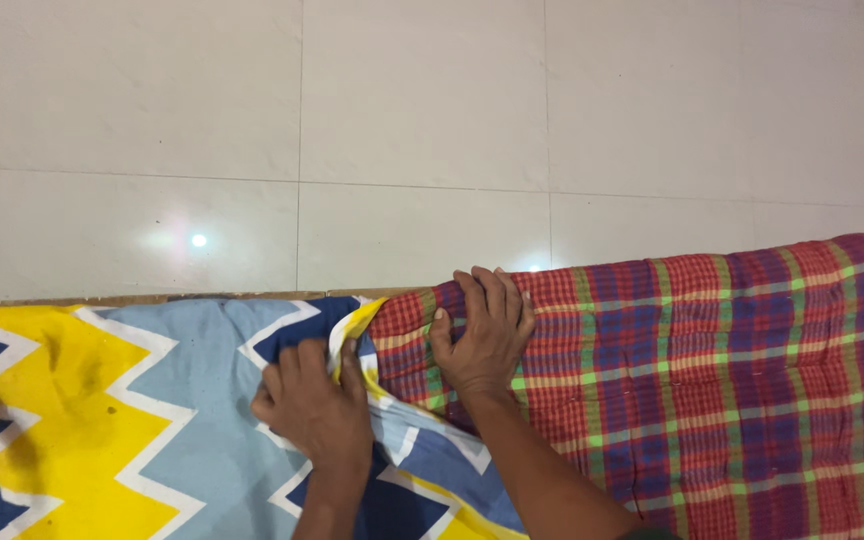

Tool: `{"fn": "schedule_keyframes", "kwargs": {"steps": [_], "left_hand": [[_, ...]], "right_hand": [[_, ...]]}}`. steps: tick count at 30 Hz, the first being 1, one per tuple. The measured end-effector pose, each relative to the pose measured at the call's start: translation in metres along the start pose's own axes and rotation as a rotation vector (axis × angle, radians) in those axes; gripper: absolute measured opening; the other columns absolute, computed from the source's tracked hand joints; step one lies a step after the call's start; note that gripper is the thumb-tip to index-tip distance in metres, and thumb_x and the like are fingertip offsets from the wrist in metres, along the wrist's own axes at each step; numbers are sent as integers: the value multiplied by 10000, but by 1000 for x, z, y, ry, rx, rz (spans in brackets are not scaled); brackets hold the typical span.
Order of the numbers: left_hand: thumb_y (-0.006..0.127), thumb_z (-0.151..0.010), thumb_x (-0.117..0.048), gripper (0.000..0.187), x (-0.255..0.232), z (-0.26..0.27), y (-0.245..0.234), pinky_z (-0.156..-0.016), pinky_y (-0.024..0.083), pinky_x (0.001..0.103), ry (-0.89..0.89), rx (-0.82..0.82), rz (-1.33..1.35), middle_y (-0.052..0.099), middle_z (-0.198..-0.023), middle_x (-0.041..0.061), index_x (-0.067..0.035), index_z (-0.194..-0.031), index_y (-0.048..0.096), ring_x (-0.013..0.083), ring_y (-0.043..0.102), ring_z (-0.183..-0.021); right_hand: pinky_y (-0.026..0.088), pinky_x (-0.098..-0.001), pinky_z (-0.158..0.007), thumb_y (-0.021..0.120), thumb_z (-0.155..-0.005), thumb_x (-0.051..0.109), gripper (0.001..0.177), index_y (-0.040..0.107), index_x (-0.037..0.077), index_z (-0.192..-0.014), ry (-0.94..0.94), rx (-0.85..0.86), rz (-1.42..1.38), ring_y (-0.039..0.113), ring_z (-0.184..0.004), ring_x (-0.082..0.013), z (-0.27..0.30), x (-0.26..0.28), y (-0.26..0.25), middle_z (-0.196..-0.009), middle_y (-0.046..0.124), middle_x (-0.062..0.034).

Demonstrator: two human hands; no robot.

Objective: The person rolls a large patterned sheet and a plaid blanket together into a tight cylindrical bundle. The hands work continuously to fold the edges and roll the fabric forward, creating a compact roll on the tiled floor.

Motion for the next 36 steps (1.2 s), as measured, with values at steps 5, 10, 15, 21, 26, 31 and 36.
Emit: {"fn": "schedule_keyframes", "kwargs": {"steps": [5, 10, 15, 21, 26, 31, 36], "left_hand": [[680, -870, -82, 445, -14, -22, 10, -899, 364, 439, 274, 57, -5, 619, -1160, 12, -246, -1282, 717, 234, 557, -1050], [705, -865, -299, 341, -11, -40, 12, -839, 348, 479, 336, 181, 43, 637, -1120, 23, -174, -1179, 744, 257, 545, -966], [681, -891, -400, 322, -14, -42, 9, -984, 346, 541, 374, 62, 44, 637, -1133, 51, -179, -1115, 755, 282, 547, -1074], [633, -922, -340, 300, -6, -37, 18, -1131, 301, 582, 335, 33, 96, 629, -1204, 81, -170, -1144, 741, 293, 541, -1224], [619, -887, -341, 350, -5, -37, 21, -1130, 302, 580, 341, 30, 88, 621, -1210, 71, -167, -1175, 718, 303, 538, -1210], [596, -894, -367, 369, -3, -36, 26, -1141, 289, 582, 323, 64, 84, 617, -1213, 58, -160, -1182, 697, 289, 534, -1219], [578, -896, -378, 374, -1, -35, 29, -1144, 280, 582, 316, 91, 60, 609, -1220, 57, -159, -1181, 679, 290, 522, -1232]], "right_hand": [[219, -570, -1180, 595, -863, 373, 497, 644, 127, -1292, -11, -12, 10, 408, -1420, -312, -2, 0, 1, -1378, 562, -90], [219, -573, -1185, 600, -844, 380, 508, 647, 132, -1285, 14, 0, -3, 409, -1416, -312, -1, 2, -1, -1374, 562, -87], [214, -578, -1180, 595, -847, 367, 506, 644, 128, -1291, 16, 9, 21, 412, -1416, -315, -1, 3, -1, -1376, 563, -95], [226, -574, -1192, 597, -853, 366, 502, 641, 127, -1292, 13, -19, 19, 420, -1416, -298, 0, 2, -1, -1388, 563, -83], [225, -574, -1187, 571, -860, 369, 496, 648, 129, -1288, 34, -15, 20, 424, -1416, -295, -3, 4, -1, -1379, 570, -78], [224, -568, -1197, 542, -887, 377, 480, 649, 134, -1287, 39, -19, 43, 428, -1414, -286, -3, 3, 0, -1378, 571, -76], [223, -572, -1194, 541, -883, 382, 487, 653, 133, -1286, 48, -12, 39, 426, -1417, -292, -2, 4, 1, -1377, 571, -74]]}}
Point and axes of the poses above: each hand's wrist, its own z-axis away from the middle knuckle, its own y-axis out of the palm, x = y × z, the point moved 3 cm from there along -z, towards the middle knuckle
